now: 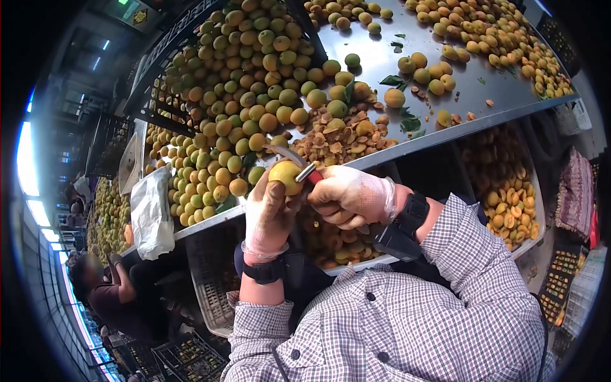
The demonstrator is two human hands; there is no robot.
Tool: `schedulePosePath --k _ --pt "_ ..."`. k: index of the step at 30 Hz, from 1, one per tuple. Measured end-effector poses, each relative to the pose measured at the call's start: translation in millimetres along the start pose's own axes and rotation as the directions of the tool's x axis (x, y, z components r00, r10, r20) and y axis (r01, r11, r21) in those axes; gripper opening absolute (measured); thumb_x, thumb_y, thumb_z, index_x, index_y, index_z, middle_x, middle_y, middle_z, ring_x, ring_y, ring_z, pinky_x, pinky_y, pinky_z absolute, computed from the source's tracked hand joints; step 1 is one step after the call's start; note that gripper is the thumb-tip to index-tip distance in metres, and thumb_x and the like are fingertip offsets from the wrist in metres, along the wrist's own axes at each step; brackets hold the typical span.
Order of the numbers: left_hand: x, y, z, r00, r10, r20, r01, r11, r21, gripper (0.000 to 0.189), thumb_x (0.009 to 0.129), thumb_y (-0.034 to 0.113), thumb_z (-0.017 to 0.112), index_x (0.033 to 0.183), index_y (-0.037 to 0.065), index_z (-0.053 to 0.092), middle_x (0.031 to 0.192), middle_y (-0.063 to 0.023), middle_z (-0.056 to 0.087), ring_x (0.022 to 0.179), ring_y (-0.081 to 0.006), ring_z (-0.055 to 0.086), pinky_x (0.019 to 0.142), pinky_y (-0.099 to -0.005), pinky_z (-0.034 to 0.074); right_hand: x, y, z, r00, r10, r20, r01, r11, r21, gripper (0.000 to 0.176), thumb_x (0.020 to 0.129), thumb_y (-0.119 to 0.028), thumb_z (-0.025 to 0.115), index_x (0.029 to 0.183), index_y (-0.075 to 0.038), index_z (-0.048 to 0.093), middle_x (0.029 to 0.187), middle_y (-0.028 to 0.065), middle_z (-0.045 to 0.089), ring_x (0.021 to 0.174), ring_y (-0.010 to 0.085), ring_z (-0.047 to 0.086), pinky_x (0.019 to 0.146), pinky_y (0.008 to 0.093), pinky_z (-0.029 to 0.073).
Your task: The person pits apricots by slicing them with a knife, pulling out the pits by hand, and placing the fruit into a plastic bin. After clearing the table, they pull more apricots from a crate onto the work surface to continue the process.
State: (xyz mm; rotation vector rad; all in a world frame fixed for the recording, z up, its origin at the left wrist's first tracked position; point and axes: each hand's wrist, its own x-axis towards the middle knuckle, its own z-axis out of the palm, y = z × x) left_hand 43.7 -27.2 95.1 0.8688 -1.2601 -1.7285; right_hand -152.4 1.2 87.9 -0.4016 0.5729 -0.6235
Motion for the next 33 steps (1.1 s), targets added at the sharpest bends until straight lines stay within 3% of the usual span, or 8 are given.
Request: schedulePosePath --k 5,7,8,13,18,25,31,33 --pt "5 -12 -20 0.995 -0.084 -0.049 0.064 0.944 -0.323 0.057 0.091 0.047 0.067 0.125 0.003 0.054 0.111 -0.0053 0.065 0.098 -0.0171 0.066 0.072 -0.0256 0.054 -1 2 14 0.918 -0.364 -0.156 0.272 0.865 -0.421 0.011 0.089 -0.011 0.053 0.097 -0.004 0.056 0.061 0.003 0.05 0.043 0.014 0.046 0.039 0.0293 0.036" --pt "4 -15 -26 0.993 -0.112 -0.037 0.091 0.928 -0.362 0.055 0.091 0.046 0.068 0.123 0.003 0.055 0.11 -0.0051 0.065 0.097 -0.0162 0.066 0.067 -0.0229 0.052 15 13 5 0.611 -0.791 0.026 0.342 0.234 -0.91 0.018 0.087 -0.011 0.055 0.102 0.0 0.054 0.068 0.0135 0.06 0.06 0.0277 0.062 0.057 0.0378 0.049" --pt "5 -14 -25 0.995 -0.103 0.001 0.097 0.929 -0.358 0.055 0.091 0.045 0.068 0.123 0.003 0.055 0.11 -0.0051 0.065 0.095 -0.0152 0.066 0.065 -0.0214 0.051 8 11 8 0.718 -0.695 -0.036 0.242 0.298 -0.923 0.023 0.086 -0.011 0.057 0.104 0.002 0.053 0.078 0.0215 0.063 0.081 0.0386 0.066 0.072 0.0432 0.05" --pt "3 -8 -3 0.977 -0.153 -0.146 0.109 0.955 -0.275 0.052 0.093 0.048 0.065 0.117 0.003 0.056 0.098 -0.0006 0.06 0.076 -0.0076 0.055 0.06 -0.0195 0.043 10 17 8 0.688 -0.726 -0.003 0.247 0.238 -0.939 0.021 0.086 -0.011 0.058 0.1 0.003 0.052 0.081 0.0247 0.064 0.084 0.0438 0.064 0.07 0.045 0.05" --pt "8 -6 -22 0.989 -0.07 0.128 0.097 0.971 -0.218 0.047 0.093 0.029 0.067 0.127 -0.002 0.052 0.108 -0.0059 0.062 0.089 -0.0109 0.06 0.076 -0.0196 0.05 13 23 5 0.714 -0.694 -0.094 0.026 0.16 -0.987 0.024 0.088 -0.013 0.056 0.106 0.002 0.051 0.086 0.0259 0.067 0.087 0.0442 0.065 0.075 0.0496 0.052" --pt "18 15 -3 1.0 0.01 -0.024 -0.009 0.999 0.045 0.058 0.088 0.008 0.069 0.138 -0.007 0.045 0.118 -0.011 0.06 0.105 -0.0164 0.061 0.09 -0.0252 0.05 10 10 0 0.736 -0.672 -0.077 -0.026 0.086 -0.996 0.023 0.089 -0.015 0.055 0.105 0.0 0.051 0.086 0.0259 0.067 0.085 0.044 0.066 0.074 0.0508 0.052" --pt "18 23 -1 0.999 0.032 0.004 -0.032 0.999 0.012 0.064 0.086 0.01 0.073 0.139 -0.008 0.043 0.118 -0.0122 0.059 0.105 -0.0182 0.061 0.093 -0.0275 0.05 11 16 0 0.682 -0.731 -0.026 0.035 0.068 -0.997 0.022 0.085 -0.012 0.061 0.101 -0.001 0.05 0.08 0.0214 0.067 0.083 0.0426 0.065 0.071 0.0492 0.051" --pt "18 16 0 0.997 0.07 0.021 -0.068 0.996 -0.063 0.075 0.084 0.026 0.077 0.139 -0.01 0.04 0.115 -0.0119 0.06 0.098 -0.0164 0.061 0.086 -0.0248 0.05 12 17 -2 0.673 -0.74 0.003 0.033 0.025 -0.999 0.022 0.085 -0.012 0.062 0.101 -0.002 0.05 0.08 0.0212 0.067 0.082 0.0423 0.065 0.069 0.0495 0.051"
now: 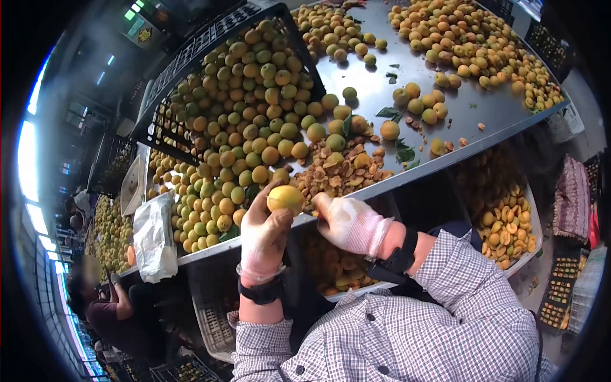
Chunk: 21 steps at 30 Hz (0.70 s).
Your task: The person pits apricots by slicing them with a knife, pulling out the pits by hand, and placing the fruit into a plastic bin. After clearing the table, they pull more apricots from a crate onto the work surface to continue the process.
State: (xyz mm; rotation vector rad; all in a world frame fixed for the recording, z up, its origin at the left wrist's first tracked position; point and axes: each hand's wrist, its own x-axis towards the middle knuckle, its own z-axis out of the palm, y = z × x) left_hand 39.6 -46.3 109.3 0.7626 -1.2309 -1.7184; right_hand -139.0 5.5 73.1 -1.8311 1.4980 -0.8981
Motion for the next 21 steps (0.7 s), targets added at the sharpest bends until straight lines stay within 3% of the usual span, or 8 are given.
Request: schedulePosePath --k 4,6,8,9,13,16,18,21 --pt "-5 -16 6 0.984 -0.163 -0.074 0.133 0.942 -0.307 0.064 0.088 0.04 0.073 0.132 -0.001 0.051 0.112 -0.0052 0.06 0.094 -0.0124 0.058 0.076 -0.0214 0.046 3 0 1 1.0 0.011 -0.013 -0.01 0.998 0.067 0.024 0.087 -0.015 0.06 0.105 -0.002 0.051 0.083 0.0236 0.067 0.083 0.0438 0.065 0.072 0.0506 0.052" --pt "-5 -15 13 0.991 -0.116 -0.069 0.097 0.966 -0.239 0.066 0.089 0.043 0.072 0.133 0.0 0.05 0.112 -0.0044 0.06 0.094 -0.0121 0.057 0.075 -0.0213 0.046 2 3 0 0.999 -0.014 -0.043 0.019 0.992 0.128 0.023 0.087 -0.015 0.058 0.104 -0.001 0.051 0.081 0.0242 0.066 0.082 0.0444 0.065 0.073 0.0503 0.051" --pt "-1 -3 10 0.993 0.007 0.115 -0.006 1.0 -0.01 0.069 0.089 0.036 0.073 0.14 -0.001 0.045 0.114 -0.0055 0.059 0.091 -0.0126 0.058 0.075 -0.0207 0.047 1 1 -1 0.998 -0.007 -0.057 0.015 0.989 0.147 0.021 0.088 -0.014 0.056 0.104 0.0 0.051 0.081 0.0249 0.066 0.083 0.0449 0.064 0.074 0.0498 0.051" --pt "4 -6 11 0.998 0.041 0.054 -0.05 0.984 0.173 0.07 0.088 0.028 0.073 0.144 -0.001 0.04 0.115 -0.006 0.059 0.089 -0.0121 0.058 0.073 -0.02 0.046 0 0 0 0.999 0.008 -0.032 -0.003 0.988 0.154 0.021 0.088 -0.013 0.055 0.104 0.0 0.051 0.082 0.0252 0.066 0.084 0.045 0.064 0.074 0.0498 0.051" --pt "2 -9 21 0.996 0.051 -0.068 -0.034 0.972 0.231 0.069 0.09 0.036 0.072 0.142 0.002 0.043 0.118 -0.0053 0.058 0.095 -0.0128 0.058 0.079 -0.023 0.047 -2 -4 3 0.996 0.084 -0.031 -0.076 0.978 0.196 0.022 0.087 -0.013 0.056 0.102 0.001 0.05 0.084 0.0274 0.065 0.087 0.0459 0.063 0.075 0.0503 0.05" --pt "5 -23 31 0.99 0.039 -0.132 -0.041 0.999 -0.011 0.071 0.092 0.048 0.067 0.141 0.003 0.044 0.12 -0.0071 0.057 0.1 -0.0126 0.055 0.081 -0.0268 0.047 1 -10 4 0.984 0.177 -0.01 -0.173 0.972 0.161 0.022 0.088 -0.015 0.055 0.104 0.001 0.051 0.09 0.0273 0.066 0.092 0.0457 0.063 0.08 0.05 0.05" --pt "1 -12 29 0.996 -0.012 -0.088 0.021 0.995 0.101 0.071 0.092 0.045 0.068 0.142 0.002 0.042 0.12 -0.0074 0.057 0.099 -0.0133 0.056 0.084 -0.0263 0.048 0 -8 1 0.986 0.167 -0.007 -0.163 0.973 0.162 0.022 0.089 -0.015 0.055 0.104 0.001 0.051 0.091 0.028 0.066 0.093 0.0456 0.063 0.08 0.0503 0.05" --pt "6 -17 20 0.996 0.078 -0.031 -0.063 0.938 0.341 0.068 0.092 0.034 0.071 0.143 0.0 0.041 0.117 -0.0069 0.06 0.099 -0.0125 0.058 0.083 -0.0244 0.049 1 -11 -4 0.984 0.179 0.007 -0.178 0.973 0.15 0.022 0.089 -0.015 0.056 0.103 0.001 0.051 0.088 0.0276 0.066 0.09 0.046 0.064 0.078 0.0512 0.05"
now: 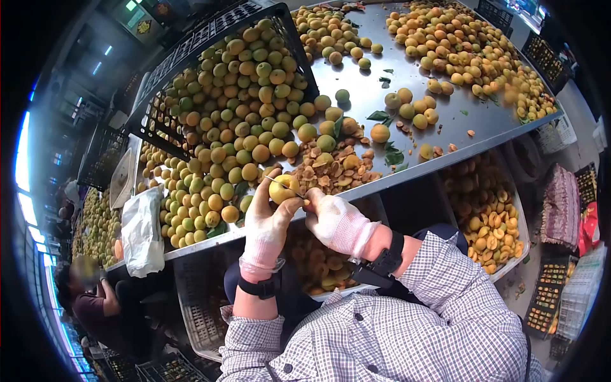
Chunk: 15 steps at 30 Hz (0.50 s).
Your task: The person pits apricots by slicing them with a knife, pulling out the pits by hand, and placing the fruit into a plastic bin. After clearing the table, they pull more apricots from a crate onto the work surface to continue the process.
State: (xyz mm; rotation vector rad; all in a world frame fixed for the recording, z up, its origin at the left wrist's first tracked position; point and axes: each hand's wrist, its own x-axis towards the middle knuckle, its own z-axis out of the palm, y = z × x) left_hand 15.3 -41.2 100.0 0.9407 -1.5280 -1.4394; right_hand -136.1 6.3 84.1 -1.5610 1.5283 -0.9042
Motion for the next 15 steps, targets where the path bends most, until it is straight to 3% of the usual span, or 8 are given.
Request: schedulePosePath --k 4,5,7,11,12,13,14,15 --pt "-4 -11 6 0.996 -0.074 -0.056 0.052 0.946 -0.318 0.058 0.098 0.046 0.059 0.13 -0.002 0.052 0.108 -0.005 0.06 0.096 -0.0132 0.057 0.087 -0.027 0.047 -1 7 13 0.999 -0.037 -0.03 0.036 0.999 -0.026 0.023 0.088 -0.014 0.057 0.103 0.001 0.049 0.085 0.0267 0.065 0.087 0.0464 0.064 0.074 0.0511 0.051" --pt "-4 -13 5 0.991 -0.116 -0.068 0.099 0.971 -0.218 0.058 0.099 0.051 0.053 0.126 -0.001 0.054 0.107 -0.0049 0.06 0.095 -0.0126 0.056 0.088 -0.028 0.047 -2 7 13 0.999 -0.034 -0.024 0.033 0.999 -0.024 0.023 0.088 -0.014 0.057 0.103 0.001 0.049 0.085 0.0267 0.065 0.087 0.0463 0.064 0.074 0.0511 0.051" --pt "-4 0 0 0.991 -0.127 -0.035 0.13 0.987 0.096 0.051 0.1 0.044 0.056 0.126 0.0 0.054 0.107 -0.0053 0.06 0.097 -0.0132 0.056 0.089 -0.0288 0.047 0 4 12 0.999 -0.008 -0.04 0.006 0.999 -0.054 0.022 0.089 -0.016 0.056 0.102 0.001 0.05 0.086 0.0273 0.066 0.088 0.0461 0.063 0.077 0.0522 0.05" --pt "5 -16 -6 0.996 -0.002 -0.094 -0.012 0.988 -0.152 0.04 0.099 0.023 0.06 0.13 0.001 0.049 0.11 -0.0144 0.063 0.097 -0.0188 0.061 0.085 -0.0314 0.051 4 9 13 1.0 0.014 -0.005 -0.014 0.995 -0.101 0.023 0.088 -0.014 0.058 0.104 0.0 0.05 0.086 0.0251 0.066 0.087 0.0451 0.064 0.075 0.0508 0.051" --pt "5 -23 -14 0.985 0.172 -0.013 -0.164 0.96 0.226 0.039 0.099 0.021 0.059 0.131 0.002 0.049 0.109 -0.0169 0.063 0.094 -0.0219 0.063 0.083 -0.0325 0.052 4 7 13 1.0 0.014 0.0 -0.014 0.995 -0.1 0.023 0.088 -0.014 0.058 0.104 0.0 0.05 0.086 0.0251 0.066 0.087 0.0451 0.064 0.075 0.0508 0.051" --pt "6 -35 -20 0.946 0.299 0.126 -0.317 0.771 0.553 0.038 0.099 0.019 0.059 0.132 0.004 0.048 0.108 -0.0195 0.064 0.09 -0.0249 0.065 0.082 -0.0336 0.053 4 3 11 0.999 0.041 0.007 -0.039 0.988 -0.152 0.023 0.088 -0.014 0.058 0.103 0.0 0.05 0.086 0.025 0.066 0.087 0.045 0.064 0.076 0.0508 0.051" --pt "8 -75 -21 0.969 0.222 -0.105 -0.152 0.88 0.449 0.034 0.099 0.016 0.058 0.13 0.006 0.05 0.103 -0.0211 0.065 0.083 -0.0299 0.066 0.081 -0.0352 0.053 3 1 11 0.998 0.069 0.013 -0.065 0.977 -0.203 0.023 0.088 -0.014 0.058 0.103 0.0 0.05 0.086 0.0249 0.067 0.088 0.0448 0.064 0.076 0.0508 0.051" --pt "8 -73 -22 0.969 0.221 -0.108 -0.15 0.88 0.45 0.034 0.099 0.016 0.058 0.13 0.006 0.05 0.103 -0.0211 0.065 0.083 -0.0299 0.066 0.081 -0.0352 0.053 4 2 12 0.998 0.068 0.016 -0.064 0.977 -0.203 0.023 0.088 -0.014 0.058 0.103 0.0 0.05 0.086 0.0249 0.067 0.088 0.0448 0.064 0.076 0.0508 0.051"
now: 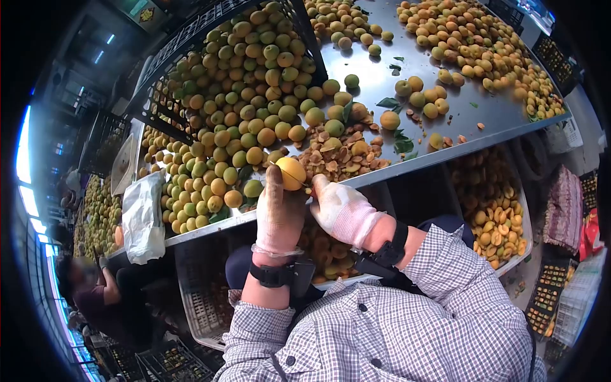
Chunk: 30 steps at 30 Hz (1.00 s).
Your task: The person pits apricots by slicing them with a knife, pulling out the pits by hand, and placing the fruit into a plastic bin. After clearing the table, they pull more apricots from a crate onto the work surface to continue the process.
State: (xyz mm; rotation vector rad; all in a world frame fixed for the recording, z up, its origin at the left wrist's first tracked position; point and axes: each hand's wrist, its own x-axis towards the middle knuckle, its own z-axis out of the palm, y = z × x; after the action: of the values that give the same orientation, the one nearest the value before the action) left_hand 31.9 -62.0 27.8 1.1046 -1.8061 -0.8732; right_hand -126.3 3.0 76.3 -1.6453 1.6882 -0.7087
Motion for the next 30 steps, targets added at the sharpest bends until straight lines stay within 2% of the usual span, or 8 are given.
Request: schedulePosePath --k 2,3,7,8,10,11,14,30 --pt "3 15 -6 0.994 -0.022 0.104 0.028 0.998 -0.059 0.04 0.098 0.024 0.061 0.131 0.003 0.05 0.105 -0.0178 0.065 0.087 -0.0262 0.066 0.081 -0.0362 0.053 0 5 3 0.999 -0.035 -0.029 0.035 0.999 0.007 0.023 0.087 -0.015 0.059 0.103 -0.001 0.051 0.086 0.0247 0.067 0.087 0.0445 0.064 0.076 0.0511 0.051" --pt "6 54 -14 0.933 -0.304 0.194 0.358 0.841 -0.407 0.051 0.097 0.034 0.063 0.132 0.001 0.049 0.107 -0.0148 0.064 0.092 -0.0227 0.064 0.082 -0.0369 0.053 1 7 2 0.999 -0.033 -0.027 0.033 0.999 0.007 0.023 0.087 -0.015 0.059 0.103 -0.001 0.051 0.086 0.0247 0.067 0.087 0.0445 0.064 0.076 0.0511 0.051" --pt "6 54 -7 0.954 -0.23 0.191 0.29 0.556 -0.779 0.059 0.096 0.041 0.062 0.135 0.0 0.046 0.113 -0.0117 0.062 0.1 -0.0205 0.062 0.087 -0.0327 0.051 0 5 2 0.998 -0.052 -0.018 0.053 0.998 0.032 0.023 0.087 -0.015 0.059 0.103 -0.001 0.051 0.086 0.0245 0.067 0.087 0.0444 0.064 0.076 0.0508 0.051" --pt "3 41 -6 0.954 -0.234 0.185 0.288 0.555 -0.78 0.059 0.096 0.041 0.062 0.135 0.0 0.046 0.113 -0.0117 0.062 0.1 -0.0205 0.062 0.087 -0.0327 0.051 -1 3 2 0.999 -0.048 -0.025 0.048 0.999 -0.001 0.022 0.087 -0.015 0.059 0.103 -0.001 0.051 0.086 0.0244 0.067 0.087 0.0443 0.064 0.075 0.0507 0.051" --pt "-1 17 -2 0.994 0.09 0.068 -0.099 0.985 0.143 0.058 0.095 0.031 0.067 0.137 -0.001 0.044 0.121 -0.0108 0.059 0.109 -0.0215 0.059 0.094 -0.0325 0.048 0 1 1 0.998 -0.057 -0.009 0.056 0.998 -0.014 0.023 0.088 -0.016 0.057 0.104 -0.001 0.051 0.086 0.0247 0.067 0.086 0.0446 0.065 0.075 0.0515 0.051" --pt "5 16 -3 0.957 -0.236 0.169 0.286 0.862 -0.418 0.058 0.091 0.017 0.07 0.139 -0.002 0.042 0.126 -0.0097 0.056 0.115 -0.0228 0.056 0.098 -0.034 0.046 1 2 1 0.998 -0.06 -0.002 0.06 0.998 -0.026 0.025 0.088 -0.017 0.056 0.105 0.0 0.05 0.086 0.0249 0.067 0.085 0.0448 0.065 0.075 0.0523 0.051" --pt "2 52 -16 0.943 -0.191 0.272 0.332 0.59 -0.736 0.059 0.091 0.013 0.07 0.14 -0.002 0.041 0.126 -0.0094 0.056 0.111 -0.0229 0.058 0.093 -0.0327 0.049 2 8 3 0.995 -0.099 -0.029 0.1 0.994 0.039 0.025 0.088 -0.017 0.057 0.106 0.0 0.05 0.088 0.025 0.067 0.086 0.0443 0.065 0.075 0.0517 0.051" --pt "7 37 -10 0.974 -0.226 -0.016 0.109 0.529 -0.842 0.053 0.096 0.042 0.063 0.126 0.0 0.053 0.119 -0.0075 0.06 0.108 -0.0199 0.058 0.098 -0.036 0.045 -2 -1 -3 0.996 -0.086 -0.007 0.085 0.996 -0.006 0.023 0.087 -0.016 0.058 0.102 0.0 0.05 0.083 0.0255 0.066 0.085 0.0447 0.065 0.074 0.0506 0.051"
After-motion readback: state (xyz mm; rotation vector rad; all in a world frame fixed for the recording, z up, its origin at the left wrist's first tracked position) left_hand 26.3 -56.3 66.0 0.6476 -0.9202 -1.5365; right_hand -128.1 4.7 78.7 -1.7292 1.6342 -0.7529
